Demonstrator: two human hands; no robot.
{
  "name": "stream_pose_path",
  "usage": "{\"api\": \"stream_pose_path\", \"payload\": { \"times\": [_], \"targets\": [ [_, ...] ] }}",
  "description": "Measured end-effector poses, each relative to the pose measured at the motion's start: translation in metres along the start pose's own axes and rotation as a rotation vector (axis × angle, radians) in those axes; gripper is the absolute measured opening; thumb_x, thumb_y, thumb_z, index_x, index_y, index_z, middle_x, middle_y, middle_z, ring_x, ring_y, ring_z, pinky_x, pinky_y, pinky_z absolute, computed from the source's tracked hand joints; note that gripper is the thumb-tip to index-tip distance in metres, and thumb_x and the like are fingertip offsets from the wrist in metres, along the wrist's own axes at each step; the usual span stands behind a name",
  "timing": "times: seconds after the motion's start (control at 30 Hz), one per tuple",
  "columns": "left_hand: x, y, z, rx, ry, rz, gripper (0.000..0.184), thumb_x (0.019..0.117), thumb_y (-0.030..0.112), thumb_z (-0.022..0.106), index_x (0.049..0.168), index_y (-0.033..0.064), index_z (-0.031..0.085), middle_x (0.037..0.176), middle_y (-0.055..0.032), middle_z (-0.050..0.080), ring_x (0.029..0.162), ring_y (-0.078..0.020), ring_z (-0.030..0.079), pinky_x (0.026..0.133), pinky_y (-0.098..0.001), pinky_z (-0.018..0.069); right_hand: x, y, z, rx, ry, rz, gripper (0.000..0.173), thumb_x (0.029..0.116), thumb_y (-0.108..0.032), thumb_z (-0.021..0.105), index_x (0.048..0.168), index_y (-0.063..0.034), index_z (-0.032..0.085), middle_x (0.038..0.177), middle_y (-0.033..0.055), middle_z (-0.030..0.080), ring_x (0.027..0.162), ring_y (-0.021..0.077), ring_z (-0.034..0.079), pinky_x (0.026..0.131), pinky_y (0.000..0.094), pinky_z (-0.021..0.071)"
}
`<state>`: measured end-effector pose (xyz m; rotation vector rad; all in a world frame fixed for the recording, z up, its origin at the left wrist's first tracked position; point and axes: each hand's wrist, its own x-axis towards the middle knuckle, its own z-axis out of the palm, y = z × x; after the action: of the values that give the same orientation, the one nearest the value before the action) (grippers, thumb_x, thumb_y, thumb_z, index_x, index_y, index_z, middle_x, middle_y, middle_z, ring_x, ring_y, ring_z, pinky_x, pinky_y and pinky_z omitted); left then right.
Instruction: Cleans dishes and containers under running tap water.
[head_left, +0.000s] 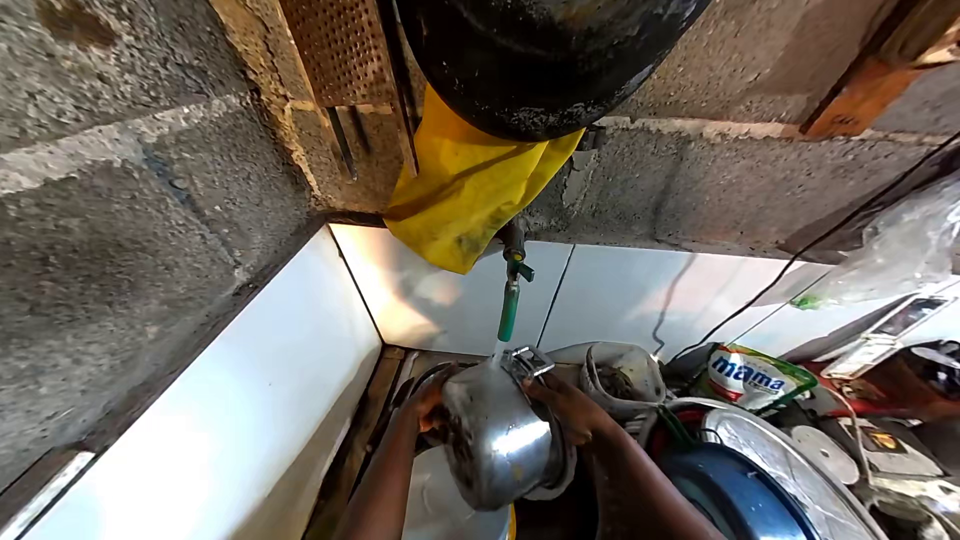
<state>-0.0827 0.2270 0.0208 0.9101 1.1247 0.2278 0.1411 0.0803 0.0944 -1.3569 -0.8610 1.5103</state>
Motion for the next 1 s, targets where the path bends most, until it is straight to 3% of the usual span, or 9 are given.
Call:
{"api": "stream_pose_path", "payload": {
  "times": [0.07,0.2,0.33,0.5,0.57,0.77,0.83,0.93,1.0],
  "targets": [
    [-0.011,0.019,0.01,0.171,-0.005,0.076,0.049,0.1078,0.051,0.037,0.123,0.0109,0.061,0.099,-0.0085,0.067,0.081,-0.0181,0.064,0.068,-0.035,0.0533,-0.004,-0.008,-0.004,-0.073,-0.021,-0.039,0.014,0.108,-0.017,0.05,0.109,-0.0056,0.058,0.078,-0.0052,0.057,0.065,0.0007,0.054,0.064,0.0183,0.0496],
    [-0.045,0.053,0.05,0.506,-0.088,0.321,0.059,0.1117,0.042,0.028,0.147,-0.0018,0.047,0.149,-0.0238,0.048,0.139,-0.0326,0.045,0.115,-0.0513,0.0338,-0.004,-0.011,0.007,-0.376,-0.08,-0.033,0.026,0.1076,-0.02,0.052,0.12,0.0026,0.059,0.091,0.0028,0.06,0.079,0.0052,0.058,0.077,0.0249,0.0521],
    [-0.059,0.048,0.073,0.733,-0.048,0.567,0.062,0.109,0.042,0.039,0.149,-0.0053,0.042,0.148,-0.0264,0.049,0.14,-0.0326,0.046,0.118,-0.0477,0.0326,0.001,-0.01,0.023,-0.65,-0.047,-0.069,0.034,0.108,-0.023,0.052,0.126,0.0049,0.06,0.108,0.0179,0.066,0.096,0.0225,0.064,0.092,0.0417,0.0509],
    [-0.063,-0.005,0.088,0.424,0.267,0.861,0.112,0.085,0.058,0.068,0.162,-0.0008,0.011,0.164,-0.0252,0.025,0.151,-0.0319,0.03,0.121,-0.0481,0.0289,-0.005,-0.005,0.054,-0.856,-0.008,-0.152,0.032,0.1049,-0.017,0.055,0.126,0.0063,0.063,0.115,0.0276,0.069,0.112,0.0411,0.066,0.101,0.0568,0.049],
    [-0.062,-0.017,0.095,0.347,0.359,0.993,0.116,0.0793,0.061,0.07,0.16,-0.0041,0.017,0.162,-0.0275,0.027,0.149,-0.0337,0.031,0.12,-0.0493,0.0286,-0.005,0.0,0.067,-0.894,0.014,-0.105,0.033,0.1041,-0.017,0.055,0.129,0.0033,0.062,0.12,0.0263,0.068,0.116,0.041,0.065,0.102,0.0571,0.0484],
    [-0.06,-0.023,0.099,0.32,0.666,1.109,0.054,0.0889,0.022,0.059,0.134,-0.0073,0.056,0.138,-0.0268,0.055,0.13,-0.0315,0.05,0.109,-0.0428,0.0401,-0.004,0.013,0.085,-0.928,-0.074,-0.088,0.031,0.1031,-0.012,0.054,0.127,0.0066,0.061,0.119,0.0287,0.067,0.116,0.0433,0.065,0.101,0.0583,0.0488],
    [-0.06,-0.024,0.094,0.353,0.648,1.106,0.058,0.0846,0.022,0.064,0.135,-0.0062,0.056,0.137,-0.0259,0.055,0.128,-0.0313,0.051,0.106,-0.0428,0.0421,-0.003,0.016,0.084,-0.942,-0.076,-0.1,0.03,0.1031,-0.012,0.053,0.125,0.0072,0.062,0.117,0.0289,0.068,0.114,0.044,0.065,0.099,0.0589,0.0493],
    [-0.062,-0.026,0.086,0.4,0.557,0.967,0.094,0.0797,0.034,0.076,0.155,-0.0029,0.032,0.155,-0.0295,0.035,0.143,-0.0411,0.035,0.116,-0.0534,0.0327,-0.004,0.022,0.085,-1.023,-0.077,-0.056,0.032,0.1053,-0.016,0.05,0.124,0.0068,0.062,0.118,0.0287,0.067,0.114,0.0452,0.065,0.098,0.0613,0.0492],
    [-0.058,-0.032,0.083,0.384,0.583,1.02,0.077,0.0818,0.025,0.07,0.147,-0.0059,0.043,0.15,-0.0275,0.044,0.141,-0.0356,0.041,0.115,-0.0481,0.0349,-0.006,0.022,0.087,-1.062,-0.086,-0.056,0.032,0.1065,-0.016,0.048,0.124,0.0065,0.063,0.117,0.0292,0.067,0.113,0.0465,0.065,0.096,0.0624,0.0496]
  ]
}}
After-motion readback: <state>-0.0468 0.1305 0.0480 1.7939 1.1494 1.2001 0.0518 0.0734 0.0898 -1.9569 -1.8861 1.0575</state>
